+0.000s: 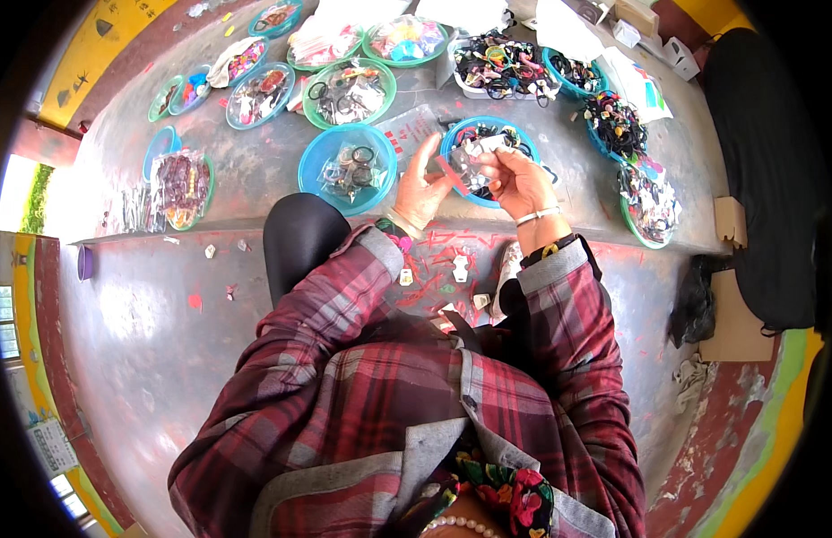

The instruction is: The person sits on the floor and assembles hair accessories by hand. They pick up small plastic clips and hair ties from bowls, attach the clips to the ties, and place the finished items into a small plastic bag.

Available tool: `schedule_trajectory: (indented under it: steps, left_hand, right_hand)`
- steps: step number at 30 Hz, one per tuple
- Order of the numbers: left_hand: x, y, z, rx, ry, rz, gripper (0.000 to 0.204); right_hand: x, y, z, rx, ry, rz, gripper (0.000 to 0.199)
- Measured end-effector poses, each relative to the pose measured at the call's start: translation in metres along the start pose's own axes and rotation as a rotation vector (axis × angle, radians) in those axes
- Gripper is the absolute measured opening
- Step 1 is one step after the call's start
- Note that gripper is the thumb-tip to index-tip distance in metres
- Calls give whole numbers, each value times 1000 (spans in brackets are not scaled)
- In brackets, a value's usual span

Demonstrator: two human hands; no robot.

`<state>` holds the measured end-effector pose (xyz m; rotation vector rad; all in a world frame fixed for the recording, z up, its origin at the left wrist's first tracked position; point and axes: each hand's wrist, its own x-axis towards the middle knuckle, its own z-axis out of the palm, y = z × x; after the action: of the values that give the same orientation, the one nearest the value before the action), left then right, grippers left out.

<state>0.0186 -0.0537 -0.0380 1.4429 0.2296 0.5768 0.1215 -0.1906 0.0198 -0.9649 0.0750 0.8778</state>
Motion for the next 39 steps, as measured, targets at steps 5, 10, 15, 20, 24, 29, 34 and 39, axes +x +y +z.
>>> schedule_trajectory:
  steps: [5,10,15,20,24,29,34,39]
  left_hand:
    - [5,47,-14,246,-180,408,37]
    - [-9,69,-23,72,-256,-75,13]
    - [-10,70,-41,-218,-150,-536,21]
    - [0,52,-51,-304,-227,-619,18]
    - [0,47,-49,-245,-225,-562,16]
    - [-1,48,-48,-257,-235,-543,16]
    - [-2,45,-43,-164,-224,-496,17]
    - [-3,45,-42,-143,-220,-491,16]
  right_hand:
    - [0,7,3,-62,-10,89,14]
    - [-12,8,15,-463,-32,133,19]
    - [-4,9,11,-676,-39,-123,38]
    - [-7,17,13,-648,-262,71,27]
    - [-1,27,11,-600,-248,105,16]
    - [-2,25,15,-439,-155,45,17]
    - [2,25,11,-422,-165,27,17]
    - [-4,23,15,-452,-160,21,16]
